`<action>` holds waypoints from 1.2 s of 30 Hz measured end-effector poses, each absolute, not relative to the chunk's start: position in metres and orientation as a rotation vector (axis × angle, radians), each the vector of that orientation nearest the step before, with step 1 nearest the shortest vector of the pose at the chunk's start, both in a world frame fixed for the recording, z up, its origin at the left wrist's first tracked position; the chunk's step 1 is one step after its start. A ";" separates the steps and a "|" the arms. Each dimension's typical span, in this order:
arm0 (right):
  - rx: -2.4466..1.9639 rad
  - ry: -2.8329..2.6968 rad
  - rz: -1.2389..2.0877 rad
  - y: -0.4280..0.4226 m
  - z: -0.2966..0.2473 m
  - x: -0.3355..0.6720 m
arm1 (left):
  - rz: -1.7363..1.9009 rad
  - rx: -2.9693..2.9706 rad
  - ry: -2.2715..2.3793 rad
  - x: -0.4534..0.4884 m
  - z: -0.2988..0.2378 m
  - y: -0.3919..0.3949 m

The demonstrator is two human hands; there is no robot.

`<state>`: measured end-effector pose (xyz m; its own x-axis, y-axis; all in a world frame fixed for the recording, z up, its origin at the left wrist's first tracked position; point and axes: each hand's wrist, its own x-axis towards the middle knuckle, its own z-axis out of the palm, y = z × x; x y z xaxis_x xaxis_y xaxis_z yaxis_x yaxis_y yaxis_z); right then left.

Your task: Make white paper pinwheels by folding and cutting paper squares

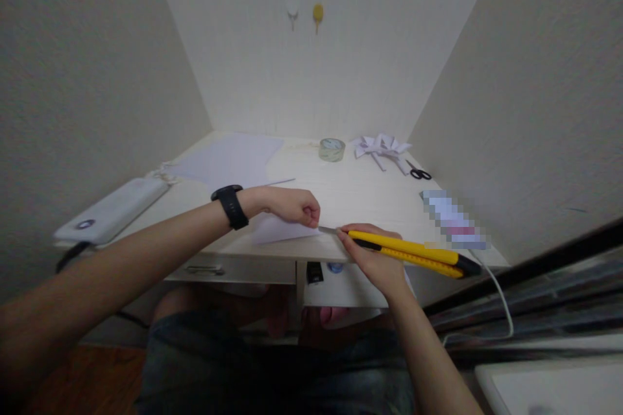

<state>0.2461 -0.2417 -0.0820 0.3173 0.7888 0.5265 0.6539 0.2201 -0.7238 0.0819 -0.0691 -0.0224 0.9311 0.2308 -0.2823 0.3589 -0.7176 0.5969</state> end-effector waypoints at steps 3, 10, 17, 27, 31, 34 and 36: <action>-1.521 -1.383 0.062 -0.246 -0.084 0.238 | -0.212 2.391 0.417 0.082 -0.025 -0.068; -1.462 -1.566 0.188 -0.250 -0.075 0.245 | -0.225 2.409 0.401 0.082 -0.026 -0.069; -1.392 -1.578 0.399 -0.247 -0.071 0.253 | -0.219 2.428 0.339 0.080 -0.023 -0.071; -1.157 -1.107 0.478 -0.234 -0.080 0.270 | -0.161 2.500 0.389 0.078 -0.024 -0.071; -1.118 -1.040 0.701 -0.225 -0.062 0.283 | -0.118 2.536 0.366 0.075 -0.027 -0.068; -1.128 -0.977 0.737 -0.215 -0.045 0.293 | -0.074 2.535 0.342 0.070 -0.026 -0.064; -1.136 -0.937 0.681 -0.206 -0.036 0.298 | 0.058 2.533 0.352 0.067 -0.021 -0.061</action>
<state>0.2975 -0.2062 -0.0358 0.4641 0.8445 0.2671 0.0058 0.2987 -0.9543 0.0672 -0.0607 -0.0211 0.9642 0.2628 -0.0345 0.2376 -0.7996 0.5516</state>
